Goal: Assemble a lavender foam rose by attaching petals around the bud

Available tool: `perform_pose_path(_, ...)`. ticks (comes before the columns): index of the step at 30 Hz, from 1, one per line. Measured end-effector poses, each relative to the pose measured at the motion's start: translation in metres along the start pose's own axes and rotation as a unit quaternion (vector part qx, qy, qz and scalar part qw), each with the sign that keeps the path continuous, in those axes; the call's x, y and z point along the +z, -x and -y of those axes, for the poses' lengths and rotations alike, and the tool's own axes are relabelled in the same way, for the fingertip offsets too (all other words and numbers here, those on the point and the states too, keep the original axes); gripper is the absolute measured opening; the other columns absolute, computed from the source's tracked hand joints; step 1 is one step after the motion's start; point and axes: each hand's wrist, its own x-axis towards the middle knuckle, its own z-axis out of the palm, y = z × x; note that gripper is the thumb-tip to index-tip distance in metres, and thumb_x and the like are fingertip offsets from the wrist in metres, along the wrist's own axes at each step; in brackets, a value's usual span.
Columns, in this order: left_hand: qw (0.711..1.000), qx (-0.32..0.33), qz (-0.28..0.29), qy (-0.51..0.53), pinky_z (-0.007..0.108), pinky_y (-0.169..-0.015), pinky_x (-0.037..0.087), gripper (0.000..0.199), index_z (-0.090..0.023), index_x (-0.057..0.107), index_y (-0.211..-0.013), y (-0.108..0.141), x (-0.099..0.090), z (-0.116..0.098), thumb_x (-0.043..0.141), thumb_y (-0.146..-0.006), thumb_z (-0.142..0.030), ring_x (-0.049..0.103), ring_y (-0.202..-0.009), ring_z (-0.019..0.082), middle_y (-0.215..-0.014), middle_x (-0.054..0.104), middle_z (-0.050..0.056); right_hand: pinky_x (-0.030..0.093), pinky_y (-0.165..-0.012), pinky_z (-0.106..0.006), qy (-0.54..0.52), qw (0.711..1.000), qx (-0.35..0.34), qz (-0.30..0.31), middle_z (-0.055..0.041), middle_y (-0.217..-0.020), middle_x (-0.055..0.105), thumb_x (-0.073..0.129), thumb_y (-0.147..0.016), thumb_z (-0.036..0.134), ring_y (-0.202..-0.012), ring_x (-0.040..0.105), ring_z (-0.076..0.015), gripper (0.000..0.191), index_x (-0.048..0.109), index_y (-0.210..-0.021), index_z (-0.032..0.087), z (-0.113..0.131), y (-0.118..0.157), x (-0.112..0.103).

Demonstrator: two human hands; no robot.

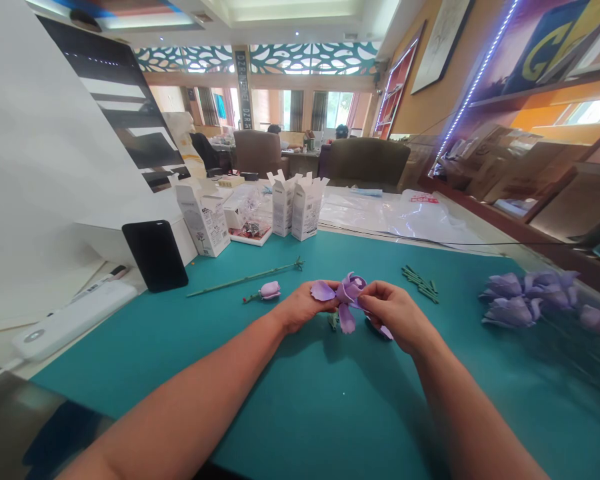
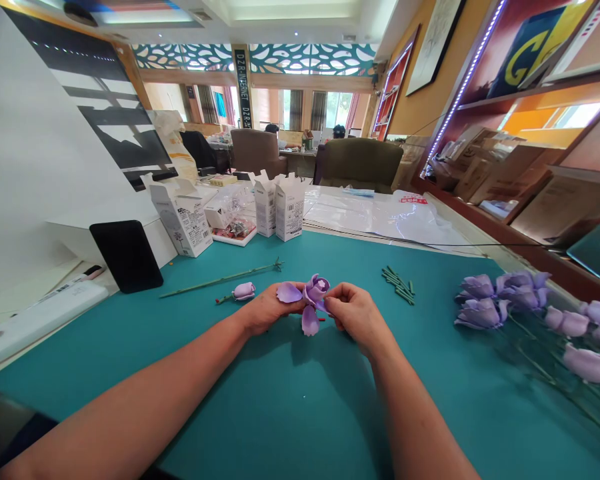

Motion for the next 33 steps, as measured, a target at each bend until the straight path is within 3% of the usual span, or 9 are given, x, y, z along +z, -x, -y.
perform_pose_path(11, 1.000, -0.007, 0.003, 0.001, 0.028, -0.077, 0.045, 0.050, -0.017, 0.070, -0.105, -0.001, 0.001, -0.001, 0.079, -0.063, -0.043, 0.058, -0.083, 0.016, -0.088, 0.067, 0.006, 0.030, -0.042, -0.022, -0.046, 0.999, 0.010, -0.006, 0.0055, -0.049, 0.050, 0.068, -0.063, 0.040, -0.042, 0.042, -0.0080, 0.026, 0.056, -0.071, 0.018, 0.004, 0.003, -0.003)
perform_pose_path(19, 0.999, -0.021, -0.010, 0.044, 0.027, -0.073, 0.043, 0.048, -0.017, 0.069, -0.102, -0.002, 0.000, -0.001, 0.080, -0.062, -0.042, 0.057, -0.080, 0.015, -0.087, 0.064, 0.006, 0.031, -0.041, -0.022, -0.089, 0.996, 0.017, 0.008, 0.0052, -0.053, 0.051, 0.072, -0.059, 0.032, -0.043, 0.043, -0.0075, 0.028, 0.059, -0.079, 0.018, 0.004, 0.001, -0.010)
perform_pose_path(33, 0.999, -0.023, 0.020, 0.035, 0.026, -0.072, 0.044, 0.049, -0.017, 0.068, -0.107, 0.000, -0.001, -0.002, 0.078, -0.065, -0.041, 0.058, -0.082, 0.016, -0.091, 0.067, 0.008, 0.031, -0.042, -0.022, -0.117, 0.993, 0.010, 0.000, 0.0054, -0.052, 0.050, 0.074, -0.057, 0.037, -0.043, 0.041, -0.0068, 0.032, 0.058, -0.077, 0.018, 0.007, 0.004, -0.005)
